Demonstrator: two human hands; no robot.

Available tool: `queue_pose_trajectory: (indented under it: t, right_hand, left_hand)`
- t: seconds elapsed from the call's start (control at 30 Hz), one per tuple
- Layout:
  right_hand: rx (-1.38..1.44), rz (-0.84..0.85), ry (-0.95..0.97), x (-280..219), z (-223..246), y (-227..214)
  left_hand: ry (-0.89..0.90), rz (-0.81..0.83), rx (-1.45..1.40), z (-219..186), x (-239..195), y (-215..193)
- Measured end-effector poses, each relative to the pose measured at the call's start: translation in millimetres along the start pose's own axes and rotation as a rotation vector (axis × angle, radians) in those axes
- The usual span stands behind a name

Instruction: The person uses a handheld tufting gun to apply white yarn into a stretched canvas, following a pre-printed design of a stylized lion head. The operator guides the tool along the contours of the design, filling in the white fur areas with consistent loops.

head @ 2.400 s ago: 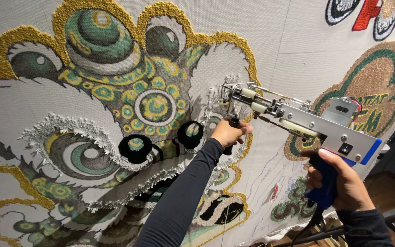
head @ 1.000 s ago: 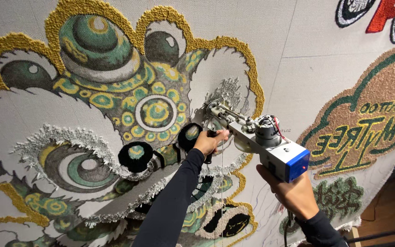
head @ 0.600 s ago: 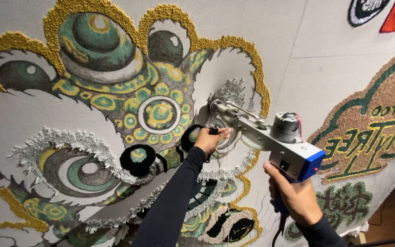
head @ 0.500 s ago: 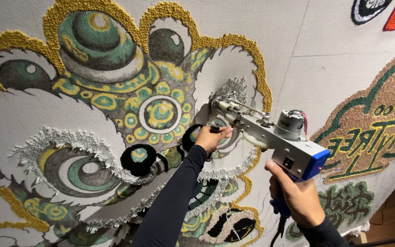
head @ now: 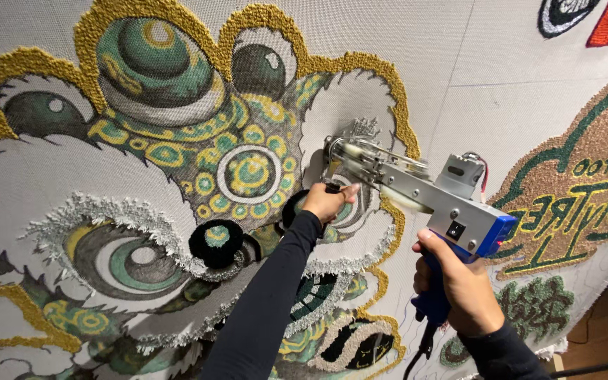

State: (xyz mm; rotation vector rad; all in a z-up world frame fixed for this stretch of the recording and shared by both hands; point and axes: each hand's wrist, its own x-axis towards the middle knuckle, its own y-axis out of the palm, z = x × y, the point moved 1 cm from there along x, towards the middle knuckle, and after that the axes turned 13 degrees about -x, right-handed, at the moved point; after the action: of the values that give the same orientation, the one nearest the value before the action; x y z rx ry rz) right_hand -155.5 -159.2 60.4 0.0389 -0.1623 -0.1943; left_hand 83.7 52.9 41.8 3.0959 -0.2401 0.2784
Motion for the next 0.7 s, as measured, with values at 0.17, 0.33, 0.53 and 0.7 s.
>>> queue_pose_trajectory:
  t: [0.17, 0.33, 0.53, 0.7]
  right_hand:
    - [0.012, -0.011, 0.001, 0, 9, 0]
    - [-0.008, 0.046, -0.027, -3, 13, -17]
    - [-0.005, 0.139, 0.071, 10, 16, -72]
    - [0.034, 0.148, 0.1, 9, 2, -125]
  left_hand:
    - [0.056, 0.015, -0.051, -9, 4, 0]
    - [0.082, 0.149, -0.093, 7, 17, 9]
    - [0.04, 0.441, -0.36, 5, -2, 35]
    - [-0.031, 0.303, -0.248, -17, -57, 71]
